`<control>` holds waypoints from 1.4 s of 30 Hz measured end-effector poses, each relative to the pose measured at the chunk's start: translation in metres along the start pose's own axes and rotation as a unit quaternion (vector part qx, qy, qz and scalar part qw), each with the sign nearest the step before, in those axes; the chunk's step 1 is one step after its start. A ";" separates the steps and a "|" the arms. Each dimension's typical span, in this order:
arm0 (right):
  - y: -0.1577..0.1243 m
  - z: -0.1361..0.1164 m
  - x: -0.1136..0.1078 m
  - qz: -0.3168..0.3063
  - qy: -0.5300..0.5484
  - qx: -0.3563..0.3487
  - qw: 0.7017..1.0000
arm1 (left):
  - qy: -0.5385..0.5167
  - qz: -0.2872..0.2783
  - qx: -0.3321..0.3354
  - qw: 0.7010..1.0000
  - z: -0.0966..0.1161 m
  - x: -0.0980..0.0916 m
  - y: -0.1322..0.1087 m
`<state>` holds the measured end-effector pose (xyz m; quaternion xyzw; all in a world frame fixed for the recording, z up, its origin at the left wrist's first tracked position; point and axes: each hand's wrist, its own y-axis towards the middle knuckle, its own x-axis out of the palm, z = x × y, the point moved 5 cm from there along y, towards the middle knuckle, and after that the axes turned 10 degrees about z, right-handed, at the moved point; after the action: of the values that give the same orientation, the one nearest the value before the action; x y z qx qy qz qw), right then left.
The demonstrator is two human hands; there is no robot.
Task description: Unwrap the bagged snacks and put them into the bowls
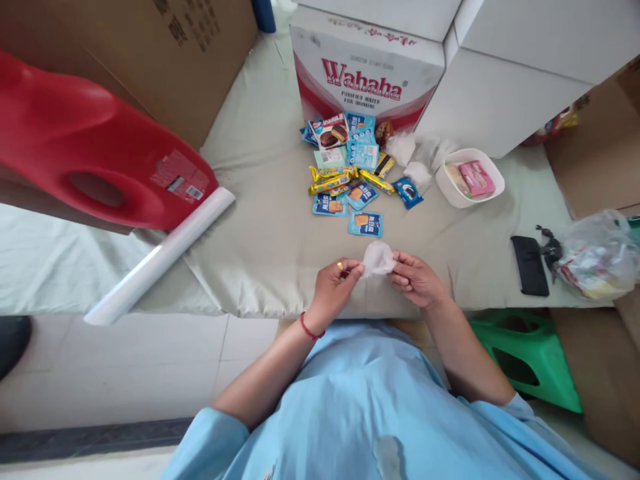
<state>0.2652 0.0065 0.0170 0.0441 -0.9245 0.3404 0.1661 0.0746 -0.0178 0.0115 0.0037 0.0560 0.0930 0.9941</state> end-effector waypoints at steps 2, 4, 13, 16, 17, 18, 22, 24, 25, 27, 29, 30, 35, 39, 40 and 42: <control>-0.001 -0.004 -0.009 -0.009 -0.006 0.010 1.000 | -0.031 0.035 -0.049 0.998 -0.009 -0.009 0.002; -0.001 -0.005 -0.017 -0.014 -0.004 0.011 1.000 | -0.072 0.074 -0.108 0.989 -0.018 -0.016 0.004; -0.008 0.000 -0.018 0.017 0.003 -0.072 0.997 | -0.071 0.175 -0.119 0.975 -0.019 -0.036 0.007; -0.012 -0.002 -0.012 0.034 -0.011 -0.133 0.991 | -0.078 0.115 -0.157 0.978 -0.012 -0.027 0.002; -0.013 -0.002 -0.009 0.032 -0.018 -0.144 0.989 | -0.097 0.061 -0.186 0.976 -0.010 -0.018 0.000; -0.014 -0.002 -0.006 0.030 -0.026 -0.151 0.988 | -0.114 0.012 -0.213 0.970 -0.008 -0.008 -0.003; -0.016 0.001 0.002 0.034 -0.041 -0.176 0.983 | -0.130 -0.019 -0.250 0.959 -0.006 0.015 -0.005; -0.015 0.004 0.000 0.050 -0.025 -0.183 0.982 | -0.159 0.032 -0.248 0.955 -0.009 0.015 0.000; -0.015 0.006 -0.003 0.062 -0.014 -0.179 0.982 | -0.187 0.058 -0.249 0.948 -0.011 0.014 0.002; -0.014 0.013 -0.011 0.081 -0.008 -0.145 0.986 | -0.249 0.090 -0.251 0.931 -0.013 0.009 0.004; -0.013 0.022 -0.020 0.089 -0.025 -0.100 0.991 | -0.286 0.086 -0.243 0.923 -0.011 0.005 0.004; -0.013 0.024 -0.025 0.093 -0.038 -0.086 0.991 | -0.292 0.080 -0.233 0.924 -0.009 0.004 0.004; -0.012 0.006 -0.047 0.193 -0.076 -0.172 0.963 | -0.291 0.071 -0.202 0.932 -0.004 0.005 -0.002; -0.001 -0.003 -0.038 0.216 -0.188 -0.208 0.935 | -0.277 0.055 -0.186 0.941 -0.001 0.009 -0.003; 0.003 -0.001 -0.032 0.199 -0.229 -0.207 0.930 | -0.276 0.053 -0.182 0.942 0.000 0.009 -0.003; 0.008 0.005 -0.020 0.155 -0.291 -0.207 0.921 | -0.280 0.063 -0.179 0.941 -0.001 0.003 -0.001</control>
<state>0.2813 0.0090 0.0021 -0.0378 -0.9772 0.1347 -0.1598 0.0774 -0.0186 0.0101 -0.1453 -0.2428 0.1595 0.9458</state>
